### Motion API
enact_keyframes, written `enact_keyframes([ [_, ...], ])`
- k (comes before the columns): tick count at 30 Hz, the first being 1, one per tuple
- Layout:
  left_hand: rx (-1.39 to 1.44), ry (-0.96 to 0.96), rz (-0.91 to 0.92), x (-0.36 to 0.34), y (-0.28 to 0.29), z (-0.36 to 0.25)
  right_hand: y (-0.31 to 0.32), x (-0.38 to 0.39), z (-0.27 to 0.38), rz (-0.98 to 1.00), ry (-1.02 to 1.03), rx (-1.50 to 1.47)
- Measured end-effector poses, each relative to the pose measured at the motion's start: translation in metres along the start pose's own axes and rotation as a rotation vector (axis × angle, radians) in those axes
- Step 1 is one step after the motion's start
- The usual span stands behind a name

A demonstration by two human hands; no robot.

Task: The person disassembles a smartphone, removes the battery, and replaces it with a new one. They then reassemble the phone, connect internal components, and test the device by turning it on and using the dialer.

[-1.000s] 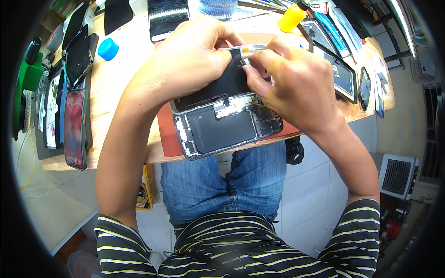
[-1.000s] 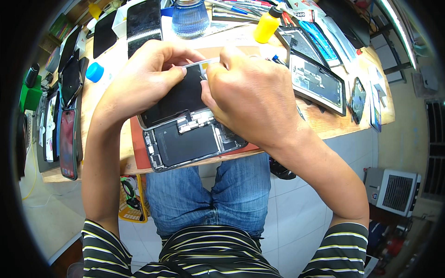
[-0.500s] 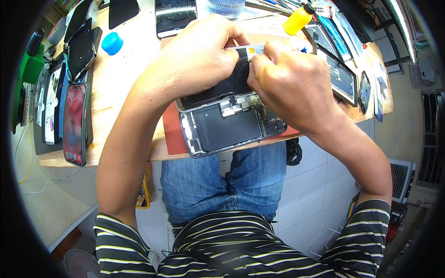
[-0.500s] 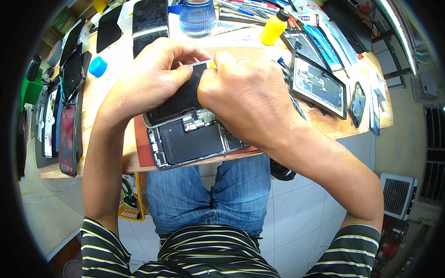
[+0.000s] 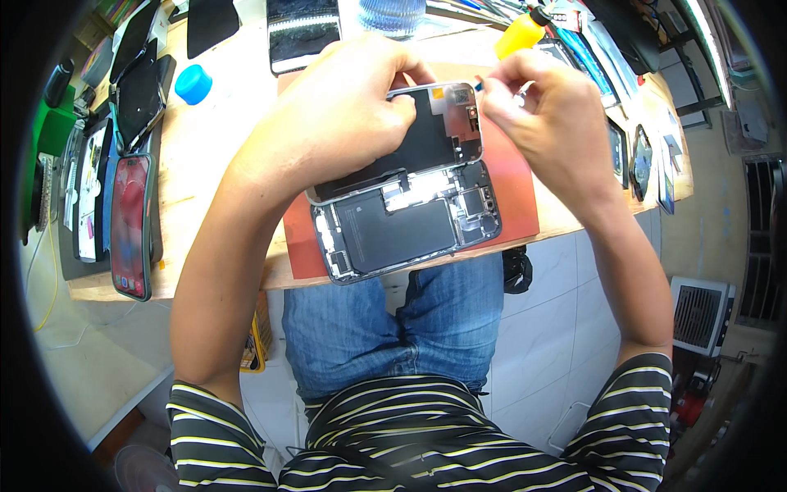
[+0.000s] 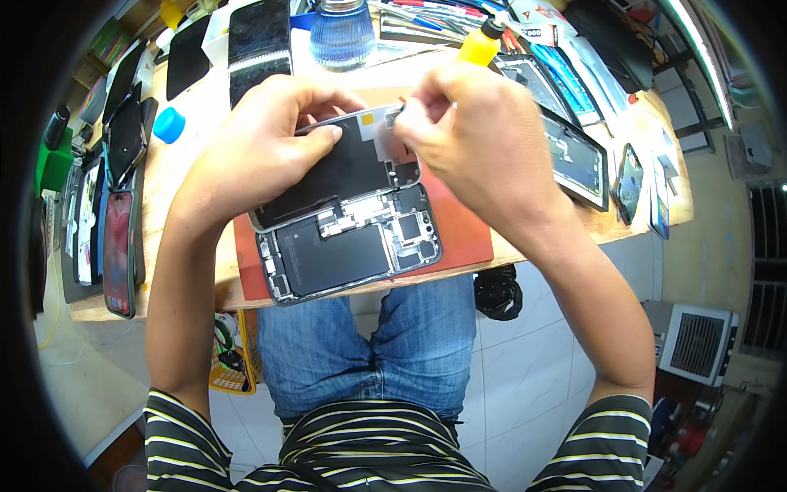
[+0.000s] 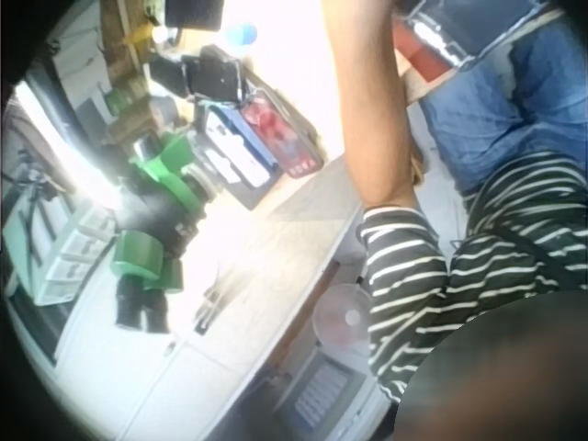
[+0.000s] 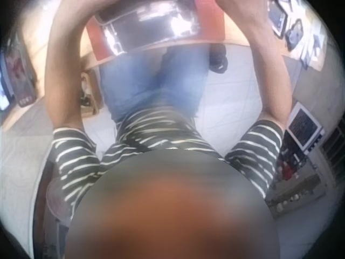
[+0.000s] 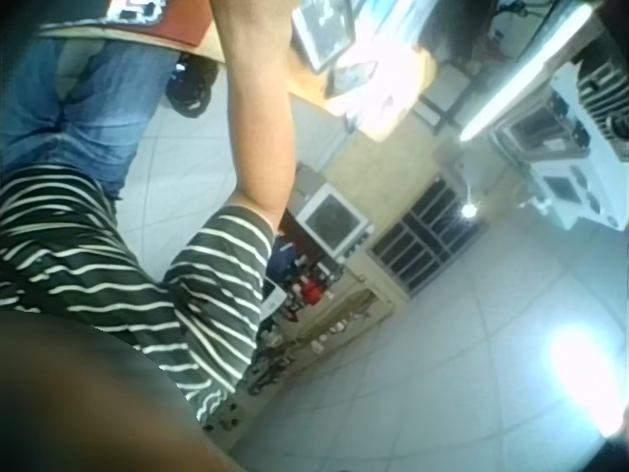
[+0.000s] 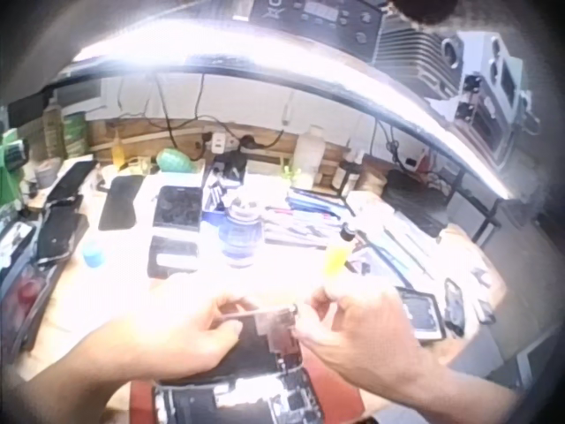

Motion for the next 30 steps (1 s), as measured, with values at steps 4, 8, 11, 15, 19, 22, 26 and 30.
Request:
enact_keyframes([
  [4,0.000,-0.004,0.009,0.005,0.005,-0.010,0.047,0.028,-0.007,0.041,-0.369,-0.564],
  [8,0.017,-0.052,0.014,0.008,0.013,-0.023,0.074,0.090,-0.025,0.022,-0.604,-0.797],
  [11,-0.047,-0.094,0.077,0.012,0.022,-0.033,0.075,0.143,-0.056,-0.055,-0.768,-0.923],
  [15,0.093,-0.046,0.155,0.024,0.033,-0.041,0.072,0.208,-0.097,-0.138,-0.932,-0.993],
  [19,-0.020,-0.017,0.109,0.038,0.041,-0.042,0.050,0.254,-0.137,-0.169,-1.080,-1.009],
  [22,0.003,0.026,0.108,0.050,0.044,-0.037,0.041,0.288,-0.165,-0.280,-1.230,-1.005],
  [26,0.165,0.211,0.090,0.071,0.048,-0.019,0.025,0.315,-0.198,-0.278,-1.297,-0.955],
  [30,0.107,0.247,0.003,0.095,0.048,-0.005,-0.001,0.345,-0.237,-0.224,-1.402,-0.698],
])
Point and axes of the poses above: each hand's wrist, its own x-axis away from the middle knuckle, its own y-axis out of the back of the hand, z = x × y, the point moved 1 cm from there along -x, towards the middle knuckle, and after that the axes turned 2 degrees about -y, right-handed, at the moved point
